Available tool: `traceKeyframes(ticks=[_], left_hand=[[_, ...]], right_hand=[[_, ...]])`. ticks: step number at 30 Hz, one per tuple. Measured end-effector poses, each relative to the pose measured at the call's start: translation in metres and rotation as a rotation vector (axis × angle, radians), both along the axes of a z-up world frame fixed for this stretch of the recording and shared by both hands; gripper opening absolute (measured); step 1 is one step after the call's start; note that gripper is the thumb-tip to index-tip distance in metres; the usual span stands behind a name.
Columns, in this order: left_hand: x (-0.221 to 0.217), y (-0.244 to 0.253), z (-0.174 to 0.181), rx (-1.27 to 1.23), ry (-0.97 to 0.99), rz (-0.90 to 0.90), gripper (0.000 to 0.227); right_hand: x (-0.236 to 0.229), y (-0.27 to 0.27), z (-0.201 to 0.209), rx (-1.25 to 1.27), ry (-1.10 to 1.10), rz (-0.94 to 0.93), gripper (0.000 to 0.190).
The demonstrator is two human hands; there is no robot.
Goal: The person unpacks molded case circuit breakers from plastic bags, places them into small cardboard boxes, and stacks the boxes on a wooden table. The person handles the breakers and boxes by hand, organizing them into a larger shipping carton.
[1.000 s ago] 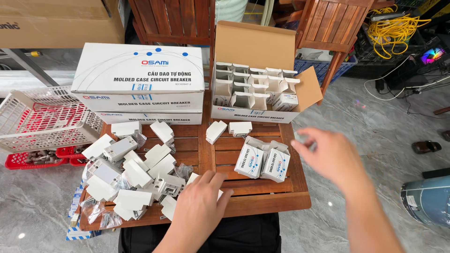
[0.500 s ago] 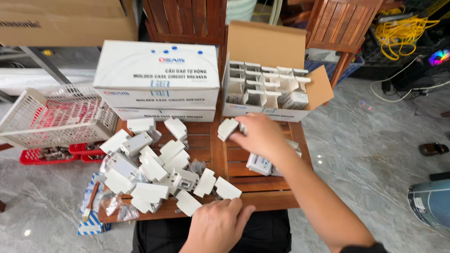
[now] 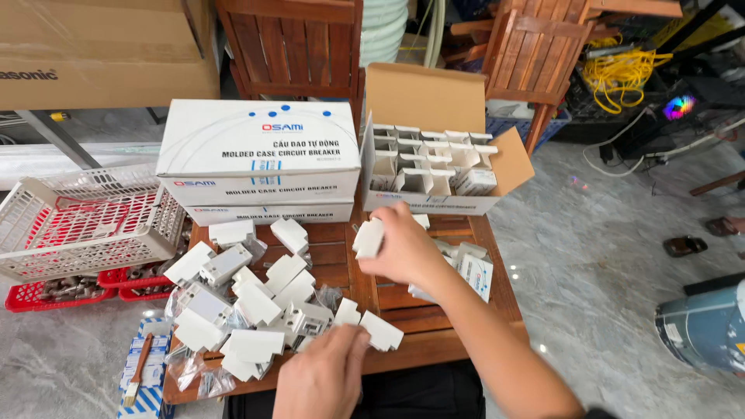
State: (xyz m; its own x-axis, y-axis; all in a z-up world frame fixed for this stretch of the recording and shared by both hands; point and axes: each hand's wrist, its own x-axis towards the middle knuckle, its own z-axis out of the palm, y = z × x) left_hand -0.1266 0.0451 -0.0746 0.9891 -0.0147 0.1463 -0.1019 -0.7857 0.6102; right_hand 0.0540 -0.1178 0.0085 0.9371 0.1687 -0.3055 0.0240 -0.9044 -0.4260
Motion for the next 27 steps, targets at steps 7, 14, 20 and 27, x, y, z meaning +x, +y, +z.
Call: traceKeyframes(ticks=[7,14,20,27], left_hand=[[0.043,0.012,0.095,-0.672,0.414,0.006,0.067],[0.055,-0.01,0.088,-0.903,0.296,-0.146,0.057],[0.053,-0.004,0.091,-0.847,0.326,-0.17,0.063],[0.058,-0.003,0.095,-0.899,0.297,-0.171,0.058]], right_hand=[[-0.091,-0.044,0.008,1.095,-0.008,0.13,0.087],[-0.1,-0.067,-0.004,1.243,0.119,0.0,0.086],[-0.103,-0.064,-0.021,1.188,-0.037,-0.006,0.06],[-0.105,-0.062,-0.018,1.162,-0.197,0.196,0.06]])
